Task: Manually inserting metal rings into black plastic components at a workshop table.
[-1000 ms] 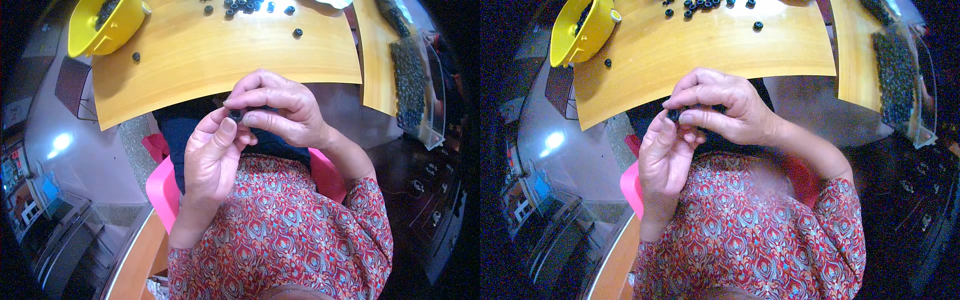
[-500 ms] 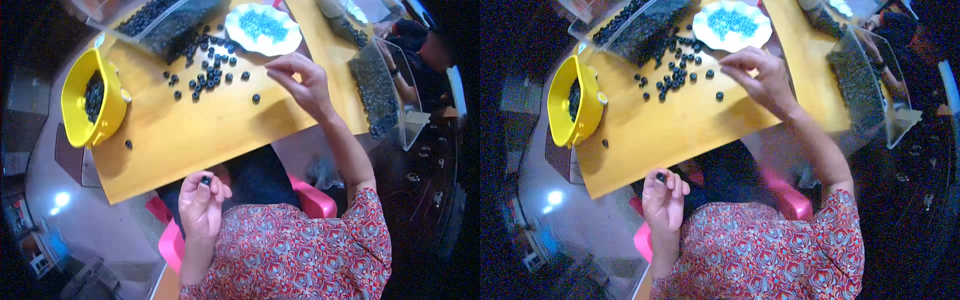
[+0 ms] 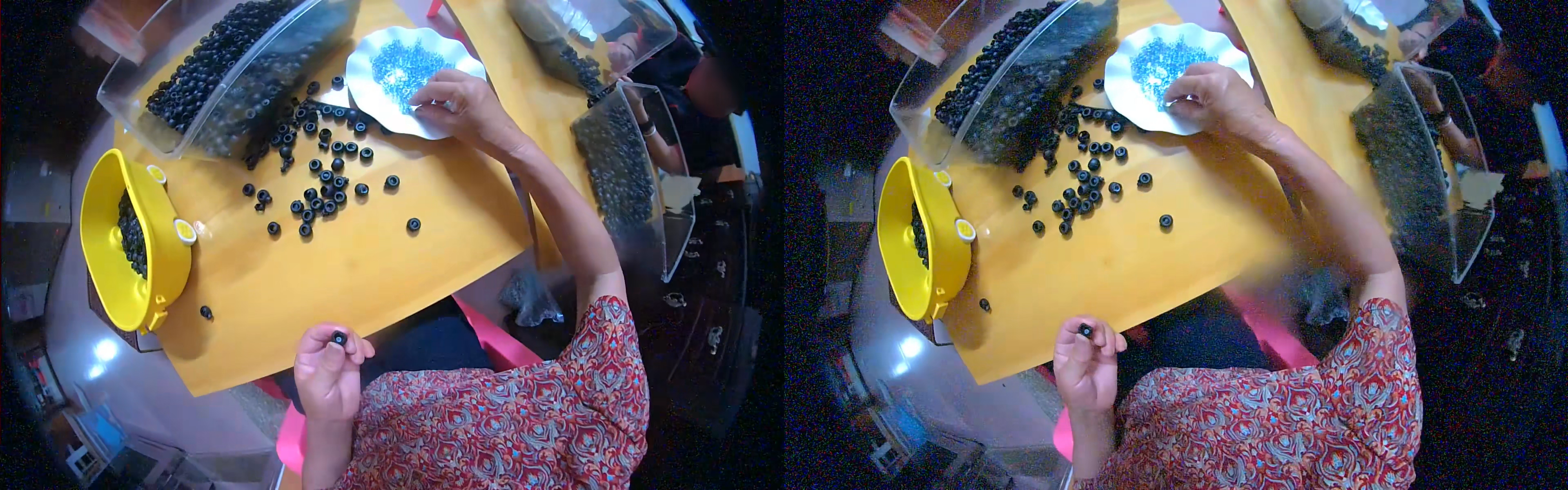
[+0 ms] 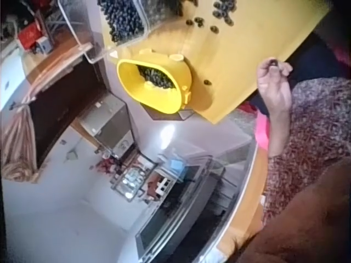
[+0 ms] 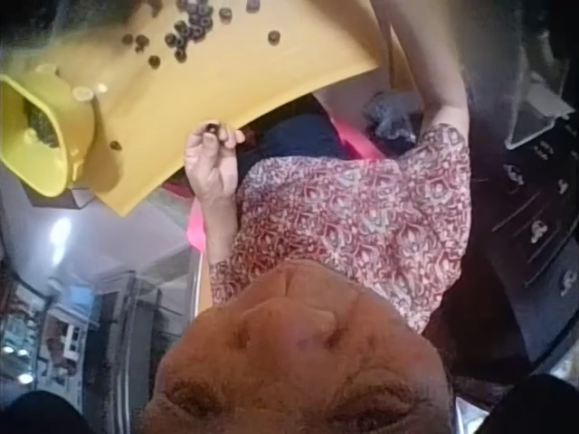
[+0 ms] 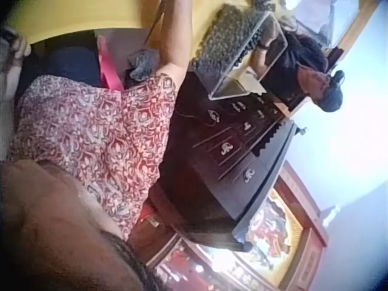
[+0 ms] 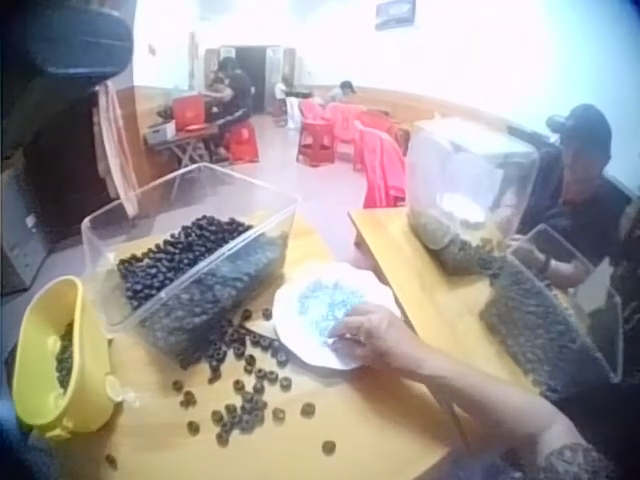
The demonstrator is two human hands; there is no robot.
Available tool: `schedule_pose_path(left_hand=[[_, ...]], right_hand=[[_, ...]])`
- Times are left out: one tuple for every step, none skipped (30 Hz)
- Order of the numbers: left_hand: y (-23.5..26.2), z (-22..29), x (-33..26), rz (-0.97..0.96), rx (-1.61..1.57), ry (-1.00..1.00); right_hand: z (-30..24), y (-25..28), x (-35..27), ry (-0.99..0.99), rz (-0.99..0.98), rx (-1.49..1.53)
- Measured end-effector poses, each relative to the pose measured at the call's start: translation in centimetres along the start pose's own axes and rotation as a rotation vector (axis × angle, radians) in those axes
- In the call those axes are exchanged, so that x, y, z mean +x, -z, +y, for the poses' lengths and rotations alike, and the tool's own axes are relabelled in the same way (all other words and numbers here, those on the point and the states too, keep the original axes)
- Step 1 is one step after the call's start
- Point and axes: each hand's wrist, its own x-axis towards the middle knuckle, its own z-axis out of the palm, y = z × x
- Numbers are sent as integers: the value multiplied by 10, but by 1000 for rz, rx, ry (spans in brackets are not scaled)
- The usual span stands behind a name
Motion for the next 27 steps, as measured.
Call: schedule_pose_path(left_hand=[[-1,-1,1,15,10,12],[-2,-1,2,29,21,23],[-2,-1,3,31,23,24],[-2,-1,4,31,30,36],[-3,-2,5,31,38,47],[-4,-2,5,31,40,48],[-5,-1,5,39,46,53],[-6,-1,5,46,52,57],[-6,-1,5,45,54,57],[-7,-1,4,53,53,59],[-7,-1,4,60,51,60],[-7,-1,3,61,52,58],[-7,-1,2,61,48,65],[-7,-1,2,61,44,73],[-6,-1,1,60,44,71],[-6,-1,1,63,51,71],[-6,-2,0,65,57,72],[-6,-2,0,64,57,72],[-8,-1,0,66,68,68],[-9,-1,0,68,80,64],[-10,-1,1,67,80,64],[-10,-1,1,67,93,63],[-11,-1,1,67,106,61],[-11,-2,1,66,106,62],[-11,-2,1,75,73,71],[-11,-1,1,84,39,79],[-11,-2,2,85,40,79]], right_hand=[[-1,0,2,37,-10,-9],[-1,-1,4,74,-20,-19],[1,-2,5,72,-20,-16],[3,-2,7,111,-20,-46],[5,-3,9,150,-20,-76],[7,-5,11,148,-19,-75],[10,-8,13,182,5,-78],[11,-9,14,216,30,-80],[11,-9,14,215,31,-80],[11,-10,14,208,31,-111],[11,-10,14,201,30,-141],[10,-9,13,203,32,-139],[8,-7,11,183,38,-128],[7,-4,9,163,44,-117],[7,-3,8,164,45,-117],[7,-1,7,142,23,-193],[7,0,6,120,0,-269],[5,1,6,120,1,-270],[2,3,7,151,27,-252],[0,5,8,183,53,-235],[-2,5,12,183,53,-235],[-5,4,16,215,69,-205],[-8,2,20,247,84,-174],[-9,-2,24,246,85,-174],[-9,-8,28,250,70,-197],[-8,-12,31,255,55,-220],[-4,-14,32,277,74,-244]])
